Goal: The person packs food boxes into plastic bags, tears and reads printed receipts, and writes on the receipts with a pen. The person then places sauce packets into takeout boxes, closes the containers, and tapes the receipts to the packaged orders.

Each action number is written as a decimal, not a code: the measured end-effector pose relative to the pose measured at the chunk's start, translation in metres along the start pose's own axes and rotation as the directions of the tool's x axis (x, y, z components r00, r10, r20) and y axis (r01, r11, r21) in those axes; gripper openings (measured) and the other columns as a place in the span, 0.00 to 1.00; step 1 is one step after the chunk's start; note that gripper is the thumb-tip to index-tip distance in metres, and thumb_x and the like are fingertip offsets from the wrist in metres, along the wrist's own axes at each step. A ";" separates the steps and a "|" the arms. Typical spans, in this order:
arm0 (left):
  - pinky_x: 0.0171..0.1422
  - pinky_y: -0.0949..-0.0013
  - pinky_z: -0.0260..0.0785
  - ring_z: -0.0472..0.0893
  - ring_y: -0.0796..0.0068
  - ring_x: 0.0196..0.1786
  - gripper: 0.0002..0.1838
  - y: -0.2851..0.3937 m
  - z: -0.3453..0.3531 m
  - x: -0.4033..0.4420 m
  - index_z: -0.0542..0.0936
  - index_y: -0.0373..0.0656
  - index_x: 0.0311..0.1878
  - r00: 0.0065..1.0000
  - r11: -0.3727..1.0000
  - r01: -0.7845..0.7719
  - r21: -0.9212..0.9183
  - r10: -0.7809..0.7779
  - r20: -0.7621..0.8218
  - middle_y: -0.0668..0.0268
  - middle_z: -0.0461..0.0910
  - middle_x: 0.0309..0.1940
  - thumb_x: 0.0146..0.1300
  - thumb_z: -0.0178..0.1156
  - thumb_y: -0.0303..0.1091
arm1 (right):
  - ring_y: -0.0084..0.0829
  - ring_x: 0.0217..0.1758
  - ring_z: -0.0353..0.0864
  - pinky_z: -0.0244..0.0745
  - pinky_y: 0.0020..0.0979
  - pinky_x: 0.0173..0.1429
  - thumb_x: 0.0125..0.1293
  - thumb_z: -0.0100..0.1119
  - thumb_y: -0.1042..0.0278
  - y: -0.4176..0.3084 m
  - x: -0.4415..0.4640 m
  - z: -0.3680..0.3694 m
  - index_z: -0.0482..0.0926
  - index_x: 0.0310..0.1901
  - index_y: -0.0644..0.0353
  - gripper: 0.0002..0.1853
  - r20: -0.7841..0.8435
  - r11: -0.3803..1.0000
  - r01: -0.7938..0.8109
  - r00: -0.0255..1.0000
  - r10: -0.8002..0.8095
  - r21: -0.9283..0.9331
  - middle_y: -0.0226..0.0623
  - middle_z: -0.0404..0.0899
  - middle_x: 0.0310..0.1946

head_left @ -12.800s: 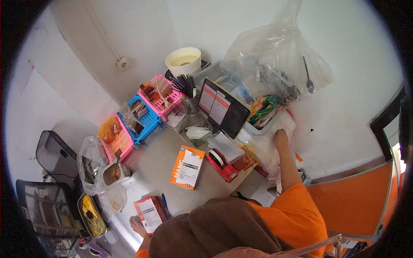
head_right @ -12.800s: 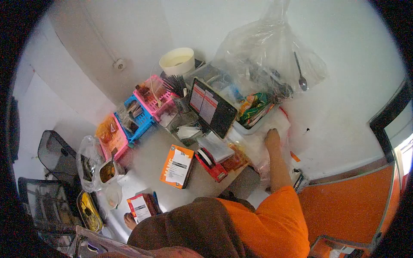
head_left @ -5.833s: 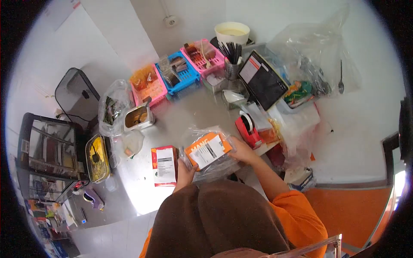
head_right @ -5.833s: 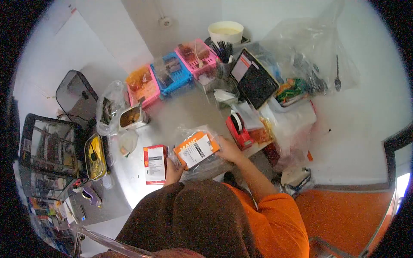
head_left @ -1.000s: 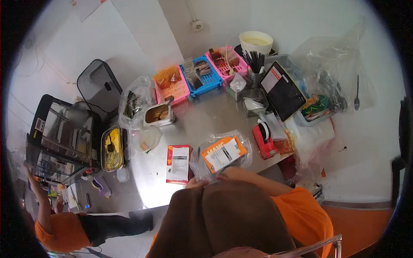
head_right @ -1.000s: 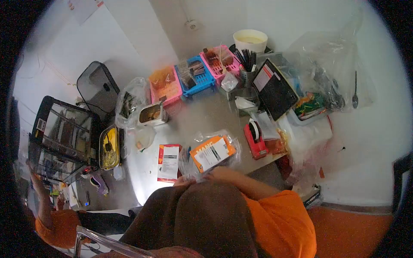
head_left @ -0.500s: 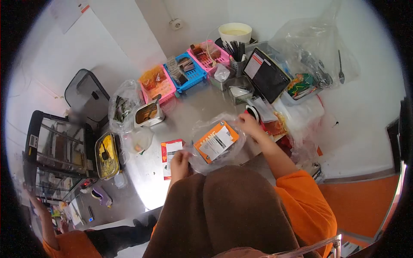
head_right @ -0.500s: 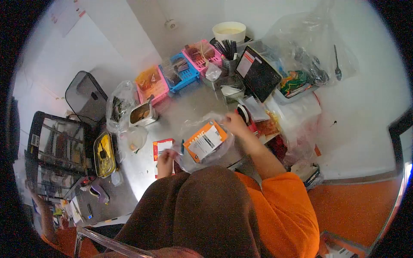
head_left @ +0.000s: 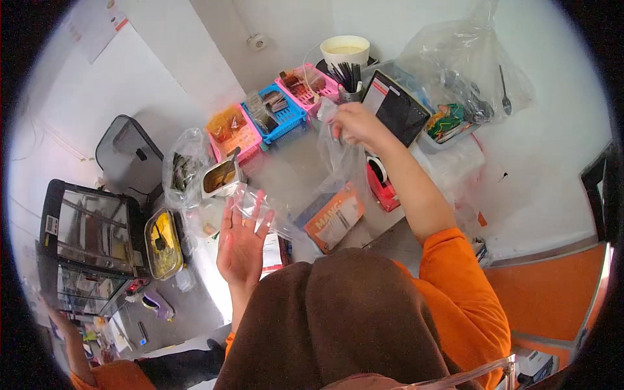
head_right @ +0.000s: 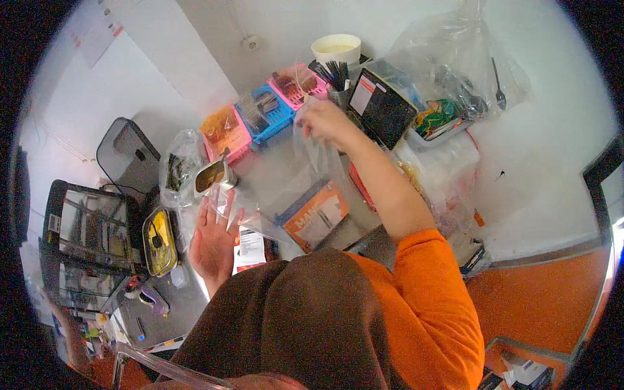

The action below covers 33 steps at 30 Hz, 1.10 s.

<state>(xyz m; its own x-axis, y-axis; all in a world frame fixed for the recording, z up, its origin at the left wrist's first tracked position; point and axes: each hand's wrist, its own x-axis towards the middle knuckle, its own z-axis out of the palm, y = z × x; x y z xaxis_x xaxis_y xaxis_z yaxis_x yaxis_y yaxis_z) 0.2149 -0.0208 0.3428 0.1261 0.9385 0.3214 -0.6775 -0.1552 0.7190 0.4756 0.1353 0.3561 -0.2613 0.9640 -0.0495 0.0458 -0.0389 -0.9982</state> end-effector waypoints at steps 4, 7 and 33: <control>0.64 0.57 0.55 0.59 0.56 0.64 0.28 -0.014 -0.028 0.003 0.58 0.38 0.61 0.968 0.984 0.109 0.138 -0.073 -0.240 0.57 0.55 0.64 0.59 0.51 0.36 | 0.15 0.26 0.66 0.62 0.20 0.31 0.61 0.47 0.61 0.017 0.003 0.013 0.75 0.42 0.61 0.15 0.045 0.981 0.057 0.997 -0.066 0.185 0.29 0.75 0.29; 0.59 0.66 0.58 0.64 0.65 0.60 0.24 -0.045 -0.084 0.001 0.62 0.38 0.58 0.904 0.790 0.247 0.562 0.022 -0.428 0.58 0.62 0.60 0.60 0.51 0.34 | 0.26 0.42 0.74 0.69 0.28 0.43 0.61 0.51 0.57 0.065 0.016 0.009 0.77 0.40 0.62 0.16 -0.122 0.964 0.266 0.957 -0.262 0.016 0.39 0.78 0.36; 0.51 0.64 0.71 0.76 0.66 0.48 0.25 -0.129 -0.081 -0.005 0.65 0.40 0.56 0.733 0.861 0.490 -0.136 -0.492 -0.471 0.58 0.74 0.49 0.63 0.48 0.49 | 0.23 0.42 0.71 0.65 0.25 0.47 0.68 0.42 0.59 0.182 -0.071 0.044 0.70 0.47 0.60 0.15 -0.328 0.798 0.108 0.937 0.118 0.593 0.29 0.73 0.40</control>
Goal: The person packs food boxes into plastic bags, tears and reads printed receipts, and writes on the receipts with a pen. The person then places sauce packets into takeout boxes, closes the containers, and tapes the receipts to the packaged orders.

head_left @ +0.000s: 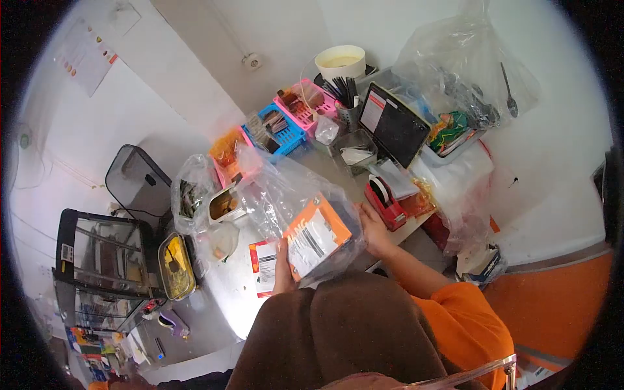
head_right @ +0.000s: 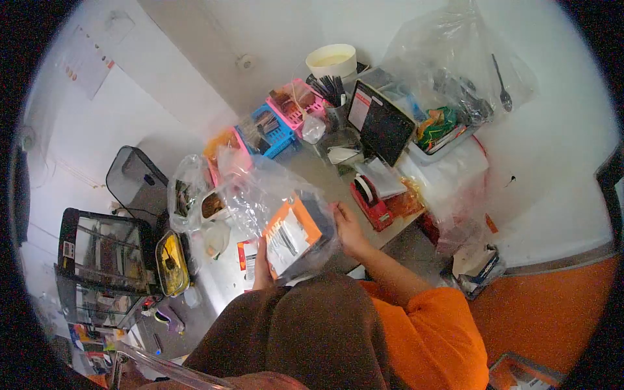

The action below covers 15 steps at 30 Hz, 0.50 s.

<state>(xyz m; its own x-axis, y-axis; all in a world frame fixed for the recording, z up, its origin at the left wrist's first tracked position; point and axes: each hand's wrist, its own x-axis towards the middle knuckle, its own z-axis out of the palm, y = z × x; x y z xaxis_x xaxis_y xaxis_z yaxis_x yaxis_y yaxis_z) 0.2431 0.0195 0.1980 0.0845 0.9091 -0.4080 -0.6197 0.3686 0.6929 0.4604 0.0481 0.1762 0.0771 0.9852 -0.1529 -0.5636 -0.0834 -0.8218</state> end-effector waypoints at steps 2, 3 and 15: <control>0.51 0.66 0.70 0.77 0.67 0.48 0.24 0.008 0.006 -0.006 0.67 0.39 0.55 0.997 0.998 0.068 -0.012 -0.068 -0.035 0.58 0.75 0.48 0.64 0.48 0.48 | 0.21 0.35 0.69 0.64 0.22 0.40 0.68 0.42 0.60 0.000 0.006 -0.004 0.70 0.41 0.61 0.12 0.020 0.963 0.156 0.988 -0.155 -0.222 0.27 0.71 0.32; 0.50 0.68 0.70 0.77 0.67 0.48 0.23 0.011 0.008 -0.009 0.68 0.38 0.54 0.994 0.994 0.098 -0.053 -0.100 -0.049 0.59 0.75 0.47 0.64 0.47 0.47 | 0.20 0.32 0.67 0.62 0.22 0.36 0.69 0.42 0.60 -0.013 0.006 -0.002 0.70 0.38 0.61 0.13 0.039 0.904 0.226 0.973 -0.228 -0.363 0.25 0.69 0.28; 0.56 0.64 0.65 0.73 0.65 0.52 0.27 -0.003 0.014 -0.014 0.64 0.38 0.58 0.998 0.998 -0.055 0.041 0.055 0.010 0.58 0.71 0.53 0.62 0.48 0.48 | 0.26 0.44 0.70 0.65 0.29 0.50 0.64 0.47 0.50 -0.005 0.060 -0.005 0.71 0.48 0.58 0.20 0.041 0.999 -0.016 0.999 0.014 0.046 0.33 0.73 0.39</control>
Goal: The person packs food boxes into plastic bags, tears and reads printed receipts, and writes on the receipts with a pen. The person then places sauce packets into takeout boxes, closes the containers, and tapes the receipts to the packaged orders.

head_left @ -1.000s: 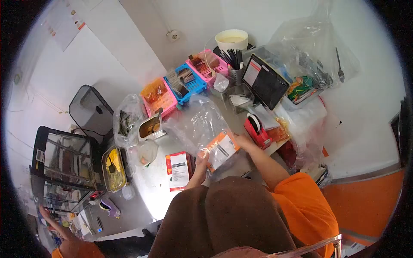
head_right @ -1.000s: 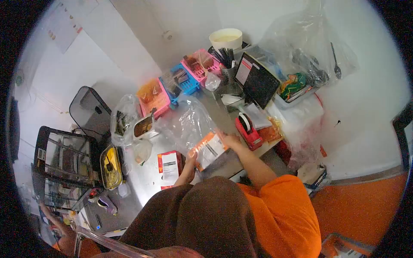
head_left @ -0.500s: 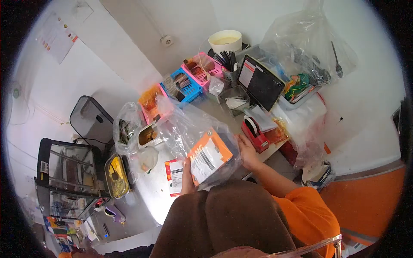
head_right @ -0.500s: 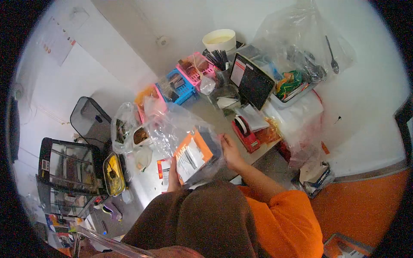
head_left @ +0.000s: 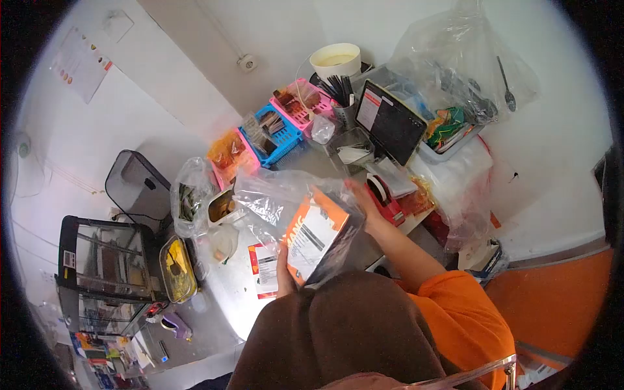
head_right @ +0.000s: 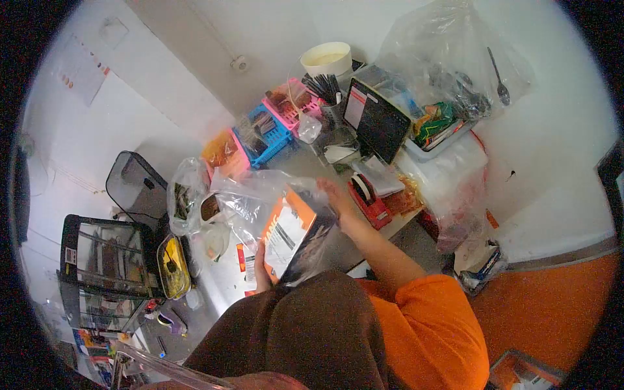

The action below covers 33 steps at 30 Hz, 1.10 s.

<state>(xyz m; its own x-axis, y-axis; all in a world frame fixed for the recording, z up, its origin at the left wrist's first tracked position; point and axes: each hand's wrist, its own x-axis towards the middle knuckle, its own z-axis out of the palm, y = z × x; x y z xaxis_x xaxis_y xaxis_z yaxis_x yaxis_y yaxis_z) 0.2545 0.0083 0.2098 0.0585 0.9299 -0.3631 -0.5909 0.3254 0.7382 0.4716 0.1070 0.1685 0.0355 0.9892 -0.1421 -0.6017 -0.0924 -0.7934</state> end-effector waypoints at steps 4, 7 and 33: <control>0.57 0.65 0.64 0.73 0.65 0.53 0.29 0.012 0.000 -0.014 0.64 0.38 0.58 0.996 0.997 0.071 0.025 -0.072 0.053 0.58 0.71 0.53 0.62 0.47 0.51 | 0.27 0.54 0.68 0.62 0.31 0.58 0.61 0.51 0.49 -0.041 -0.045 0.001 0.63 0.59 0.55 0.28 0.340 0.794 -0.594 0.778 0.528 0.127 0.36 0.69 0.52; 0.58 0.66 0.62 0.72 0.66 0.53 0.32 0.019 -0.005 -0.022 0.64 0.38 0.58 0.996 0.982 0.069 0.175 -0.076 0.036 0.58 0.71 0.52 0.62 0.44 0.56 | 0.29 0.54 0.69 0.66 0.32 0.55 0.60 0.51 0.50 -0.033 -0.064 0.000 0.63 0.59 0.55 0.28 0.332 0.863 -0.504 0.809 0.485 -0.031 0.36 0.68 0.53; 0.54 0.62 0.65 0.73 0.66 0.49 0.27 0.024 -0.030 -0.051 0.68 0.39 0.53 0.950 0.922 0.263 0.286 -0.195 -0.245 0.59 0.74 0.46 0.63 0.43 0.53 | 0.30 0.45 0.75 0.70 0.31 0.47 0.57 0.51 0.50 -0.006 -0.064 -0.015 0.69 0.48 0.67 0.26 0.622 0.983 -0.119 0.761 0.182 -0.142 0.40 0.74 0.42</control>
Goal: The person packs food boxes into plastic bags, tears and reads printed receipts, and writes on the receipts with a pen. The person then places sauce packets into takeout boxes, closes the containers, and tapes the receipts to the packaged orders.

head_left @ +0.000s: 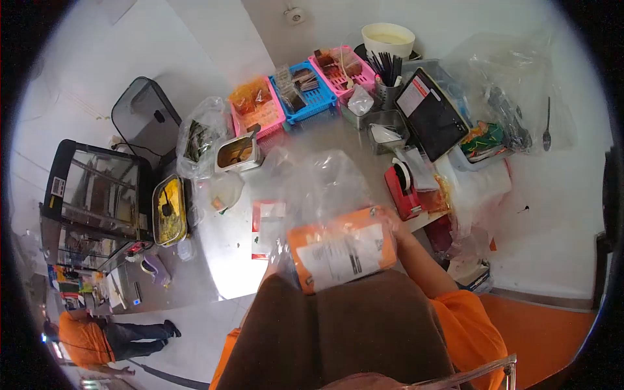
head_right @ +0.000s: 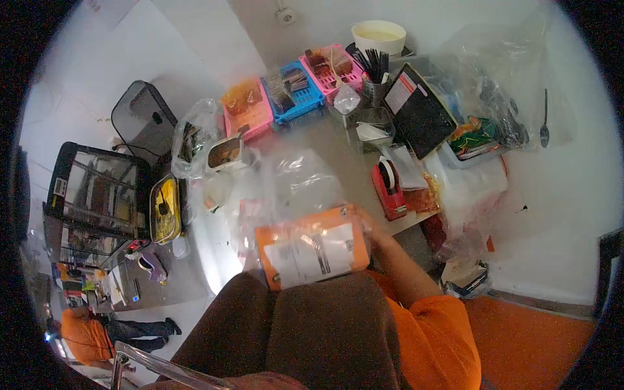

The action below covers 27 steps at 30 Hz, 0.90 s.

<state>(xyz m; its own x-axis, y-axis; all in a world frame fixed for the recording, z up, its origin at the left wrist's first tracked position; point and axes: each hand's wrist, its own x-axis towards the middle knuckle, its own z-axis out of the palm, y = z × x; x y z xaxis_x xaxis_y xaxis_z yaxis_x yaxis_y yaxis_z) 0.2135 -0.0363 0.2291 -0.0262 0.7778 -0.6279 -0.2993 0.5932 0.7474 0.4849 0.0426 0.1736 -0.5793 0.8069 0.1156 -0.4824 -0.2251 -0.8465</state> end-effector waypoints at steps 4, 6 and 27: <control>0.55 0.63 0.64 0.73 0.66 0.48 0.26 0.016 0.005 0.004 0.68 0.39 0.52 1.000 0.949 -0.013 -0.316 0.015 0.006 0.60 0.74 0.46 0.63 0.44 0.52 | 0.35 0.48 0.74 0.68 0.32 0.54 0.55 0.48 0.56 0.000 0.008 0.018 0.67 0.49 0.66 0.25 -0.096 0.987 -0.124 0.986 0.133 0.098 0.44 0.73 0.43; 0.55 0.63 0.64 0.73 0.66 0.48 0.25 0.022 0.009 0.002 0.69 0.39 0.52 1.000 0.923 -0.008 -0.385 0.007 -0.006 0.60 0.74 0.45 0.62 0.44 0.52 | 0.32 0.49 0.73 0.68 0.31 0.54 0.55 0.49 0.55 -0.003 0.010 0.014 0.67 0.49 0.65 0.25 -0.166 0.982 -0.174 0.969 0.184 0.076 0.42 0.72 0.44; 0.57 0.71 0.58 0.70 0.70 0.49 0.26 0.013 0.045 0.082 0.64 0.37 0.55 0.921 0.443 -0.348 0.826 -0.002 0.389 0.62 0.72 0.42 0.55 0.61 0.34 | 0.39 0.51 0.67 0.58 0.38 0.58 0.52 0.60 0.54 0.026 0.017 0.042 0.72 0.46 0.60 0.23 -0.148 0.031 -0.150 0.986 0.073 -0.988 0.42 0.72 0.44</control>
<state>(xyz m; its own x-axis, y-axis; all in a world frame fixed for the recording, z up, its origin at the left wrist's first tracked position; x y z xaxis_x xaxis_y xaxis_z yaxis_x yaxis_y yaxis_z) 0.2503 0.0439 0.1972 0.3471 0.7961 -0.4956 0.6646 0.1641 0.7290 0.4345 0.0272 0.1754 -0.5096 0.8601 -0.0245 0.7215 0.4116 -0.5568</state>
